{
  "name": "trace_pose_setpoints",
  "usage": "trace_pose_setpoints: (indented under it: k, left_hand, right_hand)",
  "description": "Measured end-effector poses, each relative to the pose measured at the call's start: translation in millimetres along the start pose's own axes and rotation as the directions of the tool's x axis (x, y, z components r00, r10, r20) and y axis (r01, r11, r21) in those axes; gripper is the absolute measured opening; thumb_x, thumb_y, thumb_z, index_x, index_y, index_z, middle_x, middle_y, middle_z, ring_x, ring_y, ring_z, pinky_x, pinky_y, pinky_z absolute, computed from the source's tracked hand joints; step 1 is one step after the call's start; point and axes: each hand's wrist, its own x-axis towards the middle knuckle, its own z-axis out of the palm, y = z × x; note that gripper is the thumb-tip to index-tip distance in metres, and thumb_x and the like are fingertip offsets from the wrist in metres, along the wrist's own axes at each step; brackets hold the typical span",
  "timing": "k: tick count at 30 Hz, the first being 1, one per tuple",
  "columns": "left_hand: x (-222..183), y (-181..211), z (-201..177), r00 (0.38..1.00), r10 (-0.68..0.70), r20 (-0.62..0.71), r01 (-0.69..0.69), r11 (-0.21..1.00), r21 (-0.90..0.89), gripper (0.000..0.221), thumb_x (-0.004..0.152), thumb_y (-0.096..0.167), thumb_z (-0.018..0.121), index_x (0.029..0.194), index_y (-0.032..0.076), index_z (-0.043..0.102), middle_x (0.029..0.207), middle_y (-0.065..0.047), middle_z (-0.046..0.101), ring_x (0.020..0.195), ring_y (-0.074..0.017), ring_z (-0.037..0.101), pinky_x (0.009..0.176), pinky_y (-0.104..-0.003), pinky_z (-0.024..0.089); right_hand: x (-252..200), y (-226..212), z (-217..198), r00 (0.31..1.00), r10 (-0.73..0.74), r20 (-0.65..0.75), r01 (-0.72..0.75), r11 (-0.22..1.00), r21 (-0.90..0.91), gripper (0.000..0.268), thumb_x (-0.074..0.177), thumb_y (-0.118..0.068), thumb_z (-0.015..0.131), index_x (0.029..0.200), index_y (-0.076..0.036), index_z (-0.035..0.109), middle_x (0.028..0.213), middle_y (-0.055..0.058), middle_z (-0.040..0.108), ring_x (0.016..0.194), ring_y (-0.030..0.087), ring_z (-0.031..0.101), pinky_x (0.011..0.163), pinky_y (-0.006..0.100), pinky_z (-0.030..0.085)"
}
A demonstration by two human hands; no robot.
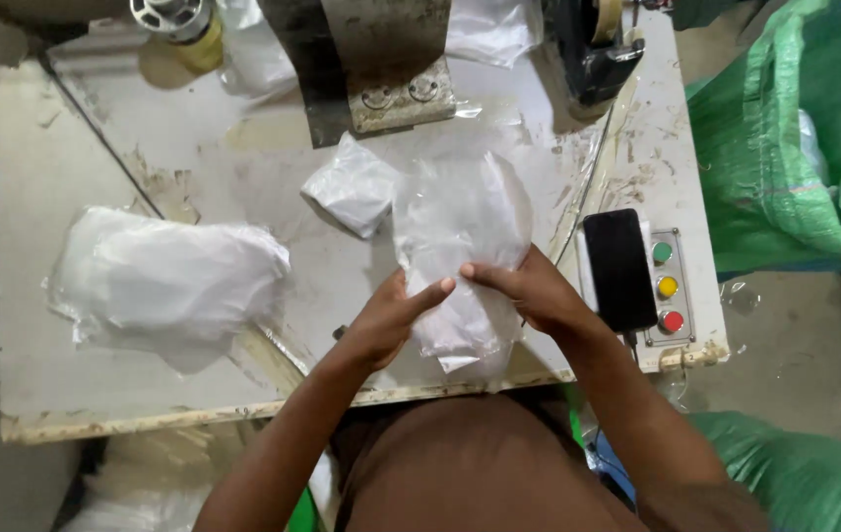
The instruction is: Folding and packing plastic bags into a large collection sack at a factory workstation
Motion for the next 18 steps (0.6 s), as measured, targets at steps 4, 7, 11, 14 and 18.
trace_pose_setpoints:
  k: [4, 7, 11, 14, 18]
  left_hand:
    - [-5.7, -2.5, -25.8, 0.764, 0.635, 0.116, -0.615, 0.663, 0.426, 0.025, 0.081, 0.019, 0.09, 0.081, 0.006, 0.068, 0.071, -0.007, 0.065, 0.066, -0.0212, 0.061, 0.066, -0.034, 0.053]
    - [-36.0, -47.9, -56.9, 0.565, 0.749, 0.347, -0.72, 0.241, 0.651, 0.018, 0.088, 0.03, 0.076, 0.085, 0.014, 0.07, 0.085, -0.007, 0.068, 0.083, -0.0279, 0.063, 0.074, -0.038, 0.053]
    - [-63.3, -106.6, -86.6, 0.645, 0.502, 0.576, -0.764, 0.45, 0.463, 0.061, 0.109, 0.061, 0.034, 0.113, 0.015, 0.074, 0.14, -0.01, 0.067, 0.139, -0.034, 0.058, 0.113, -0.051, 0.045]
    - [-81.5, -167.1, -105.9, 0.917, 0.227, 0.327, -0.374, 0.773, 0.512, 0.055, 0.094, 0.029, 0.074, 0.142, 0.005, 0.061, 0.148, -0.018, 0.059, 0.14, -0.0306, 0.054, 0.116, -0.044, 0.039]
    - [-99.0, -120.1, -72.3, 0.996, -0.088, 0.006, 0.077, 0.895, 0.438, 0.047, 0.095, 0.053, 0.061, 0.073, 0.012, 0.063, 0.07, 0.004, 0.055, 0.066, -0.0072, 0.048, 0.05, -0.027, 0.029]
  right_hand:
    - [-26.3, -8.9, -19.3, 0.905, -0.349, 0.243, 0.426, 0.726, -0.54, 0.064, 0.07, -0.018, 0.089, 0.126, 0.003, 0.067, 0.115, 0.032, 0.071, 0.111, 0.052, 0.067, 0.094, 0.062, 0.053]
    - [-60.1, 31.4, -43.5, 0.712, -0.317, 0.626, 0.677, 0.546, -0.493, 0.046, 0.081, -0.004, 0.079, 0.125, -0.012, 0.07, 0.129, 0.029, 0.064, 0.116, 0.049, 0.065, 0.09, 0.051, 0.06]
    - [-85.9, 38.9, -28.8, 0.618, 0.022, 0.786, 0.442, 0.817, -0.37, 0.038, 0.102, -0.036, 0.055, 0.132, -0.019, 0.07, 0.143, 0.015, 0.066, 0.131, 0.025, 0.064, 0.097, 0.036, 0.051]
    - [-86.8, 37.6, -27.2, 0.766, 0.115, 0.633, 0.245, 0.857, -0.453, 0.034, 0.1, -0.014, 0.046, 0.104, -0.005, 0.079, 0.096, -0.003, 0.077, 0.087, 0.007, 0.064, 0.08, 0.028, 0.053]
    - [-40.2, 44.7, -33.2, 0.987, 0.142, 0.078, -0.061, 0.771, -0.633, 0.083, 0.08, -0.07, 0.039, 0.148, -0.025, 0.055, 0.143, 0.013, 0.068, 0.12, 0.03, 0.075, 0.086, 0.041, 0.071]
